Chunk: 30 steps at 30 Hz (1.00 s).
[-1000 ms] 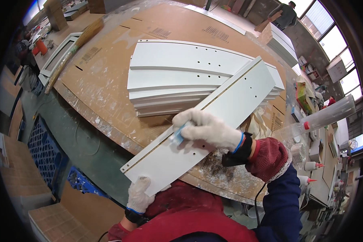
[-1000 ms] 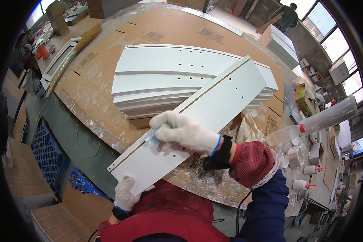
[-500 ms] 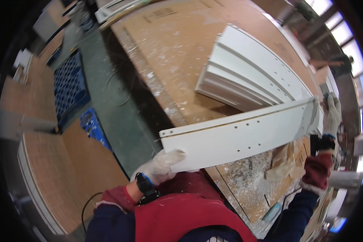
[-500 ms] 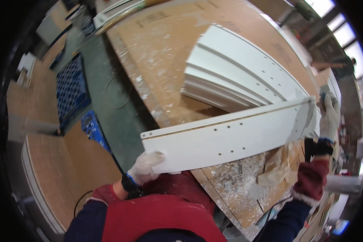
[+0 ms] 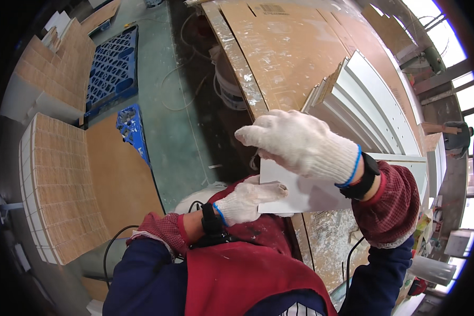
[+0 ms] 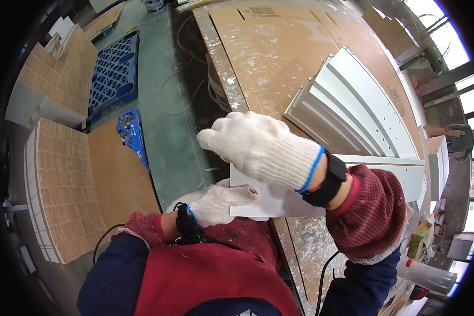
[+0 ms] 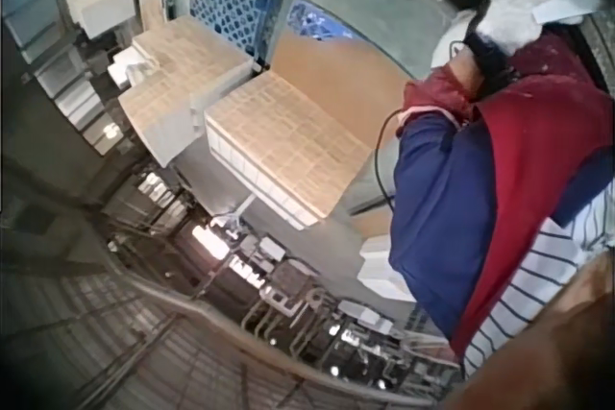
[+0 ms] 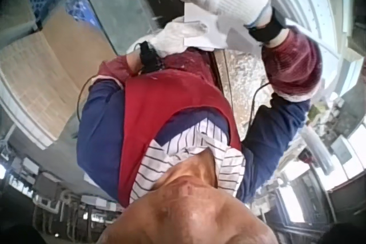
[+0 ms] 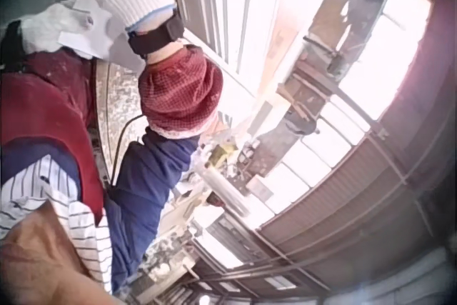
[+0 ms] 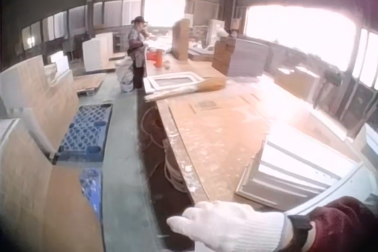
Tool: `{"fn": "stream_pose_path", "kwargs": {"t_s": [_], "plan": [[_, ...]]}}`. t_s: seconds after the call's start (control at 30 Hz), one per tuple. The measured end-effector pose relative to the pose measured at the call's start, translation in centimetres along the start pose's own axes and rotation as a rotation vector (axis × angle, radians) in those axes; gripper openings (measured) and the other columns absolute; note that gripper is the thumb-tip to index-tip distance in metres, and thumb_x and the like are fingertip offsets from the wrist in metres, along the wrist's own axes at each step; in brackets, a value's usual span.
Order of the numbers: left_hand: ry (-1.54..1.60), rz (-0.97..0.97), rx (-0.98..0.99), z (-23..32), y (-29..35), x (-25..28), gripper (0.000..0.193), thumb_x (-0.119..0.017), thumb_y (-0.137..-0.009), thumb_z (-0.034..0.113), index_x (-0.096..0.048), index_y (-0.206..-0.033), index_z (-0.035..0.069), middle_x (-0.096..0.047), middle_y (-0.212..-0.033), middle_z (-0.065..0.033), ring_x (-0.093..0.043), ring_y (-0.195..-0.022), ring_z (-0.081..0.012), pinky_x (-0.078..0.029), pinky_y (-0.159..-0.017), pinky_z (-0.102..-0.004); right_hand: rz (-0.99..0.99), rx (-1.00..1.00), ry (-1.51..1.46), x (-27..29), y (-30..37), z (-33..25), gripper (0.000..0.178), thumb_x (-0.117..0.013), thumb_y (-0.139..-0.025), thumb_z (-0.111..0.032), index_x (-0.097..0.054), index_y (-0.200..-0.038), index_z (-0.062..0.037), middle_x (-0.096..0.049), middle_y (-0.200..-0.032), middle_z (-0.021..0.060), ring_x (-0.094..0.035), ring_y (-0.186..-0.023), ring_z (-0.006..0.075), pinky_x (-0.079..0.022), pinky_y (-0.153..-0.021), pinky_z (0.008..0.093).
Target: The person picks up white wooden panels from a stack and wipes them with a cloth. They then use a small metal tool to scrape the edges and surfaces of the panels, removing residue or burrs. The person handles the panels one by one, flipping them over to treat different sides before placing them back on the workbench.
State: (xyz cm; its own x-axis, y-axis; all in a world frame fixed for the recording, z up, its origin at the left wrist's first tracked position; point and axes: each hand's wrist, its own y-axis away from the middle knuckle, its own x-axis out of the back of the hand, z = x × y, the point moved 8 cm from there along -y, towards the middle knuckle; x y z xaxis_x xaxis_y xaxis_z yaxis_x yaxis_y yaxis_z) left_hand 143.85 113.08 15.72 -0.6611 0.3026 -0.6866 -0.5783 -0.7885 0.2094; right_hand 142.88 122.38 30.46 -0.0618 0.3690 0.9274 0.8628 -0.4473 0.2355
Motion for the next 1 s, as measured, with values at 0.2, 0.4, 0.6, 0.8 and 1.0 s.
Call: {"fn": "stream_pose_path", "kwargs": {"t_s": [0.2, 0.4, 0.6, 0.8, 1.0], "plan": [[-0.882, -0.076, -0.574, 2.9, 1.1, -0.9, 0.039, -0.060, -0.071, -0.009, -0.063, -0.108, 0.002, -0.063, -0.110, -0.0123, -0.058, -0.106, -0.0311, -0.048, -0.090, -0.0370, -0.105, -0.025, 0.165, -2.1, -2.7, 0.4, 0.020, -0.059, -0.079, -0.004, -0.058, -0.098, -0.0089, -0.064, -0.090, 0.0106, -0.064, -0.091, 0.0302, -0.055, -0.074, 0.0389], [-0.745, -0.054, -0.514, 2.9, 1.2, -0.3, 0.049, -0.052, -0.063, -0.013, -0.063, -0.108, 0.003, -0.064, -0.108, -0.0135, -0.059, -0.101, -0.0352, -0.048, -0.087, -0.0399, -0.165, 0.007, 0.080, -2.1, -3.0, 0.2, 0.023, -0.059, -0.079, -0.006, -0.059, -0.101, -0.0094, -0.064, -0.090, 0.0111, -0.064, -0.087, 0.0320, -0.054, -0.072, 0.0394], [-0.827, -0.050, -0.602, 2.9, 1.1, -0.8, 0.045, -0.057, -0.064, -0.009, -0.064, -0.107, 0.004, -0.064, -0.107, -0.0129, -0.060, -0.099, -0.0346, -0.049, -0.086, -0.0396, 0.087, 0.141, -0.021, -1.7, -2.6, 0.8, 0.027, -0.062, -0.077, -0.008, -0.058, -0.104, -0.0101, -0.062, -0.093, 0.0113, -0.061, -0.094, 0.0330, -0.053, -0.075, 0.0400], [-0.955, -0.045, -0.635, 3.0, 1.0, -0.7, 0.046, -0.060, -0.063, -0.008, -0.064, -0.107, 0.005, -0.064, -0.108, -0.0120, -0.060, -0.102, -0.0331, -0.048, -0.087, -0.0411, 0.140, 0.141, -0.002, -2.1, -3.1, 1.3, 0.024, -0.062, -0.078, -0.009, -0.058, -0.102, -0.0110, -0.062, -0.090, 0.0121, -0.062, -0.089, 0.0336, -0.051, -0.074, 0.0417], [-0.682, -0.010, -0.525, 3.7, 1.1, -0.2, 0.046, -0.059, -0.064, -0.010, -0.064, -0.107, 0.003, -0.063, -0.110, -0.0135, -0.060, -0.101, -0.0332, -0.048, -0.088, -0.0425, 0.116, 0.159, -0.106, 0.2, -2.5, 1.4, 0.022, -0.061, -0.077, -0.009, -0.058, -0.099, -0.0103, -0.062, -0.087, 0.0136, -0.062, -0.086, 0.0339, -0.051, -0.070, 0.0422]]}}
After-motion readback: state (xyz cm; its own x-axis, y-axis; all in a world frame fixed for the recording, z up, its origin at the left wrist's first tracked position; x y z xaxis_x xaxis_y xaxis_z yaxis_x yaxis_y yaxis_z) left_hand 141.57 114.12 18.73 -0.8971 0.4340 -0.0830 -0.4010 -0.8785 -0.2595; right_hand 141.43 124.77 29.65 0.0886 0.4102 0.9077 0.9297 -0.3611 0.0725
